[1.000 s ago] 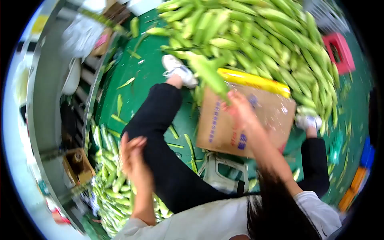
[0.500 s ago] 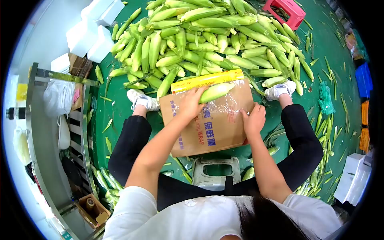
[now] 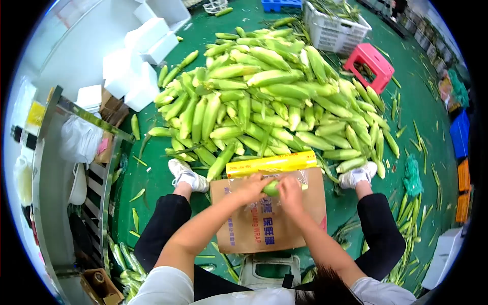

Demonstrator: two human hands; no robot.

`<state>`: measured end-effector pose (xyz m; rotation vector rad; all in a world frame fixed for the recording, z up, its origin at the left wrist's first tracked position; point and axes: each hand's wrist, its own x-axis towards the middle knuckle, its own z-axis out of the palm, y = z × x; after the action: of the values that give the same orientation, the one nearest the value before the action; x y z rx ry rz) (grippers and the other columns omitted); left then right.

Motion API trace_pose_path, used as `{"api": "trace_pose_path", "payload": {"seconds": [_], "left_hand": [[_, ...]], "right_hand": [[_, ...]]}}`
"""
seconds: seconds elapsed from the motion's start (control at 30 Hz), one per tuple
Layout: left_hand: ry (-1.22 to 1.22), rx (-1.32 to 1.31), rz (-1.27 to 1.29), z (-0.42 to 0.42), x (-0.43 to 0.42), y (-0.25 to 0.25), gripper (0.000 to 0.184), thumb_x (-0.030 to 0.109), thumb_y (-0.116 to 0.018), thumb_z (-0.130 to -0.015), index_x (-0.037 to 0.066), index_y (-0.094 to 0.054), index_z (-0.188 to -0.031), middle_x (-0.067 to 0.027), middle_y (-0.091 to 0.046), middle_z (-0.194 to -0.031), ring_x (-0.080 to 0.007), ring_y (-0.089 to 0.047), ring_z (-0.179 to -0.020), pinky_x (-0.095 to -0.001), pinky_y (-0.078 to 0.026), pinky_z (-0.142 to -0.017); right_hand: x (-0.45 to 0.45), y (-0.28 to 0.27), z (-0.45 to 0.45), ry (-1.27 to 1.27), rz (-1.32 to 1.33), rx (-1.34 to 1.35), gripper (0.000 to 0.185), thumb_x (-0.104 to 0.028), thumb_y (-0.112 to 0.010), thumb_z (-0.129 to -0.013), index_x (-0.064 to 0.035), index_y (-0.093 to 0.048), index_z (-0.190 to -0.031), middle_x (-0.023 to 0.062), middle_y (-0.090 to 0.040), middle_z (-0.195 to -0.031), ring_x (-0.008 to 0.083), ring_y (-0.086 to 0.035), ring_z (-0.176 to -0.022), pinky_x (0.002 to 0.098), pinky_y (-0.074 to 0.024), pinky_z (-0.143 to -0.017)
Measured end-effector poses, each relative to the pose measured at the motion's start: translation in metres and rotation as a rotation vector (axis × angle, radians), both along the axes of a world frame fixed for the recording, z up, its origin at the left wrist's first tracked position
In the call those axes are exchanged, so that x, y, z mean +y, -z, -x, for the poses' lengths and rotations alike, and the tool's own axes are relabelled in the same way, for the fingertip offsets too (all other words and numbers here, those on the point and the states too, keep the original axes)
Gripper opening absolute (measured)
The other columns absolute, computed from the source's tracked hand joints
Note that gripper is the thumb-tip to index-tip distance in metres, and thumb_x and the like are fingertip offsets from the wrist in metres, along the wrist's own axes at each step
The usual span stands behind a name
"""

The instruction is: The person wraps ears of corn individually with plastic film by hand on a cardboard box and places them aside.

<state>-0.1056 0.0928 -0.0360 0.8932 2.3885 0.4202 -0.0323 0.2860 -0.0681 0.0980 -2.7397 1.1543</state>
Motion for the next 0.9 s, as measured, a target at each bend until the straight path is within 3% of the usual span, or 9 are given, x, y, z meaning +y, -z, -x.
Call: {"api": "trace_pose_path", "payload": {"seconds": [0.07,0.2,0.3,0.37,0.47,0.57,0.7,0.8,0.9], "left_hand": [[-0.123,0.374,-0.207,-0.023,-0.008,0.013,0.074,0.034,-0.076,-0.083,0.020,-0.044,-0.148,-0.0192,-0.049,-0.135,-0.0386,-0.048,-0.123,-0.0501,-0.037,-0.105],[-0.421,0.404,-0.287,-0.085,-0.081,0.014,0.072,0.042,-0.079,-0.077,0.010,-0.052,-0.136,-0.0199,-0.046,-0.140,-0.0391,-0.044,-0.130,-0.0522,-0.032,-0.111],[-0.305,0.451,-0.195,-0.106,-0.108,0.030,0.064,0.037,-0.079,-0.076,0.013,-0.056,-0.131,-0.0160,-0.045,-0.144,-0.0375,-0.044,-0.131,-0.0504,-0.033,-0.109],[-0.429,0.527,-0.283,-0.095,-0.100,0.041,0.030,0.021,-0.072,-0.083,0.013,-0.067,-0.112,-0.0108,-0.059,-0.125,-0.0336,-0.053,-0.118,-0.0464,-0.038,-0.100],[-0.267,0.633,-0.364,-0.079,-0.099,0.035,0.018,0.016,-0.068,-0.084,0.010,-0.064,-0.100,-0.0105,-0.063,-0.111,-0.0336,-0.057,-0.108,-0.0448,-0.042,-0.095],[-0.352,0.303,-0.356,-0.081,-0.125,0.029,0.012,0.012,-0.060,-0.090,0.009,-0.055,-0.101,-0.0150,-0.060,-0.100,-0.0380,-0.061,-0.094,-0.0448,-0.051,-0.077],[-0.199,0.185,-0.463,-0.075,-0.100,-0.006,0.013,0.012,-0.060,-0.093,0.006,-0.058,-0.105,-0.0161,-0.060,-0.094,-0.0383,-0.062,-0.091,-0.0440,-0.052,-0.078],[-0.048,0.078,-0.765,-0.051,-0.050,0.039,0.020,0.012,-0.065,-0.090,0.008,-0.059,-0.109,-0.0150,-0.059,-0.095,-0.0381,-0.061,-0.093,-0.0439,-0.051,-0.081],[0.159,0.058,-0.290,-0.007,-0.012,0.050,0.038,0.015,-0.074,-0.082,0.007,-0.058,-0.116,-0.0150,-0.065,-0.096,-0.0361,-0.065,-0.091,-0.0426,-0.053,-0.078]], "right_hand": [[-0.008,-0.017,0.002,-0.138,-0.193,0.145,0.047,-0.037,-0.074,-0.084,-0.0130,-0.059,-0.121,0.0147,-0.059,-0.127,0.0315,-0.056,-0.117,0.0474,-0.0407,-0.102],[0.015,-0.034,0.010,-0.474,-0.533,0.039,0.082,-0.051,-0.073,-0.081,-0.0268,-0.041,-0.152,0.0132,-0.045,-0.149,0.0330,-0.052,-0.122,0.0502,-0.0394,-0.105],[0.017,-0.021,0.032,-0.511,-0.530,0.007,0.071,-0.036,-0.075,-0.082,-0.0321,-0.046,-0.147,0.0105,-0.053,-0.138,0.0316,-0.056,-0.118,0.0465,-0.0456,-0.094],[0.018,-0.015,0.040,-0.495,-0.476,0.029,0.066,-0.034,-0.074,-0.084,-0.0319,-0.049,-0.145,0.0092,-0.058,-0.127,0.0295,-0.058,-0.113,0.0450,-0.0469,-0.087],[0.020,-0.019,0.031,-0.456,-0.330,0.091,0.062,-0.031,-0.078,-0.080,-0.0226,-0.054,-0.137,0.0066,-0.059,-0.124,0.0290,-0.058,-0.113,0.0429,-0.0439,-0.091],[0.027,-0.018,-0.005,-0.457,-0.364,0.121,0.063,-0.028,-0.080,-0.076,-0.0190,-0.056,-0.134,0.0062,-0.059,-0.125,0.0287,-0.057,-0.114,0.0431,-0.0422,-0.093],[0.025,-0.028,-0.063,-0.570,-0.258,0.000,0.060,-0.024,-0.080,-0.073,-0.0182,-0.060,-0.129,0.0058,-0.060,-0.125,0.0287,-0.057,-0.112,0.0441,-0.0411,-0.095],[0.014,-0.037,-0.060,-0.486,-0.212,-0.063,0.050,-0.025,-0.075,-0.079,-0.0175,-0.062,-0.127,0.0070,-0.061,-0.123,0.0294,-0.057,-0.111,0.0448,-0.0408,-0.095],[0.013,-0.010,-0.014,-0.425,-0.322,0.028,0.029,-0.026,-0.065,-0.088,-0.0126,-0.066,-0.114,0.0105,-0.061,-0.122,0.0318,-0.056,-0.115,0.0477,-0.0395,-0.100]]}}
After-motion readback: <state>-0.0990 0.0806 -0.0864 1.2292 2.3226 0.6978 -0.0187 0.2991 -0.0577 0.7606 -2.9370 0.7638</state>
